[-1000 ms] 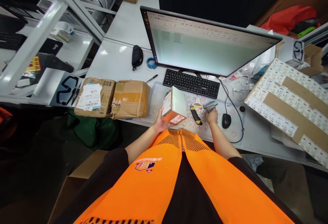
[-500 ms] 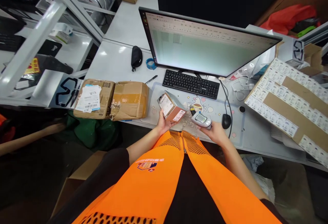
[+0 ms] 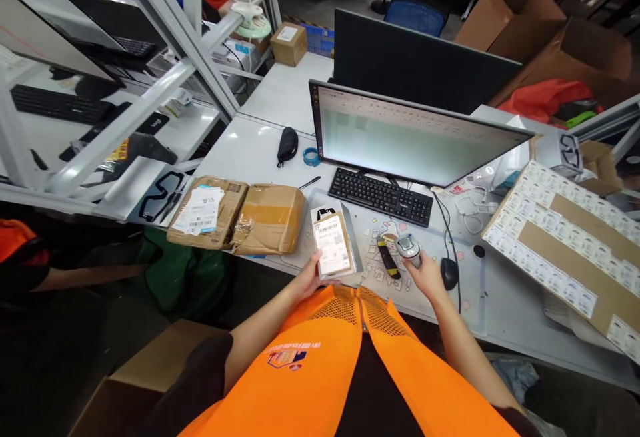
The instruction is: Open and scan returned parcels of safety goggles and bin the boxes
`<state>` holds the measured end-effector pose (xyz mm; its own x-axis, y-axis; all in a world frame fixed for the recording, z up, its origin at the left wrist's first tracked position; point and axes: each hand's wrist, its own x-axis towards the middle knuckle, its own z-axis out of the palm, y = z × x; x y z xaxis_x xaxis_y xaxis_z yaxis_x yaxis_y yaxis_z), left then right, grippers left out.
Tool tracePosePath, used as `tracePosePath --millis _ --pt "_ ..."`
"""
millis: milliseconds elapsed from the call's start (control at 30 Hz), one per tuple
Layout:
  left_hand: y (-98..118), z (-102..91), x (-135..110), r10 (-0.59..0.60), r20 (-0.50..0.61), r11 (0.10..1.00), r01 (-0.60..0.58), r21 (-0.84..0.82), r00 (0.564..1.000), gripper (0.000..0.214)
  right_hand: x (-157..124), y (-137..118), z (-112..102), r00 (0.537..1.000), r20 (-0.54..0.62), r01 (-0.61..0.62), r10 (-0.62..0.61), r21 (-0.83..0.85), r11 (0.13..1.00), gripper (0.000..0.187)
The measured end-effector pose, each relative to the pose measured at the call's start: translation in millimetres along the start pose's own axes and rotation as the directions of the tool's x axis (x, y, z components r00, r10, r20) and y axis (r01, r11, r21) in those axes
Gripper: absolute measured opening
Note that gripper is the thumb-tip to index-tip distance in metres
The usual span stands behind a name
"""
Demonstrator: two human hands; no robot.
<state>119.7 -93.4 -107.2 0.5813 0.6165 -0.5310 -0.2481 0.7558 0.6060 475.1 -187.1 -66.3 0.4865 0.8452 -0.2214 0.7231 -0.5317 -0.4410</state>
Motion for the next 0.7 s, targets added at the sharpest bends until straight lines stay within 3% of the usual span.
tracePosePath --millis 167,267,333,400,467,500,567,600,667,700 --pt "41 -40.6 -49 0.181 -0.061 0.969 -0.167 0.182 0.982 0.094 34 25 39 0.965 -0.135 -0.243 0.227 -0.118 0.963 0.054" --pt "85 -65.0 -87 0.305 -0.234 0.932 -0.239 0.271 0.923 0.094 44 37 53 0.950 -0.130 -0.297 0.283 -0.108 0.949 0.067" --pt "120 -80.7 -116 0.447 -0.403 0.885 -0.330 0.327 0.799 0.085 46 42 54 0.946 -0.101 -0.317 0.307 -0.108 0.942 0.077" --pt "153 -97.4 -146 0.593 -0.511 0.805 -0.438 0.400 0.622 0.075 49 43 49 0.932 -0.096 -0.358 0.348 -0.110 0.927 0.088" --pt "180 -116.6 -173 0.709 -0.504 0.705 -0.474 0.528 0.493 0.068 54 38 38 0.926 -0.149 -0.364 0.346 -0.122 0.923 0.093" --pt "191 -127.1 -184 0.772 -0.490 0.635 -0.450 0.628 0.406 0.066 58 33 32 0.930 -0.188 -0.344 0.316 -0.136 0.929 0.091" --pt "208 -148.8 -198 0.856 -0.444 0.512 -0.308 0.802 0.266 0.069 74 18 22 0.951 -0.234 -0.248 0.203 -0.179 0.952 0.081" --pt "214 -159.0 -203 0.874 -0.434 0.477 -0.213 0.853 0.218 0.072 84 9 19 0.965 -0.219 -0.187 0.142 -0.202 0.961 0.077" --pt "223 -176.8 -207 0.867 -0.465 0.473 -0.003 0.881 0.177 0.077 105 -13 18 0.991 -0.128 -0.079 0.050 -0.240 0.968 0.070" --pt "226 -184.2 -207 0.853 -0.490 0.477 0.111 0.872 0.180 0.079 115 -24 20 0.997 -0.069 -0.048 0.031 -0.257 0.965 0.068"
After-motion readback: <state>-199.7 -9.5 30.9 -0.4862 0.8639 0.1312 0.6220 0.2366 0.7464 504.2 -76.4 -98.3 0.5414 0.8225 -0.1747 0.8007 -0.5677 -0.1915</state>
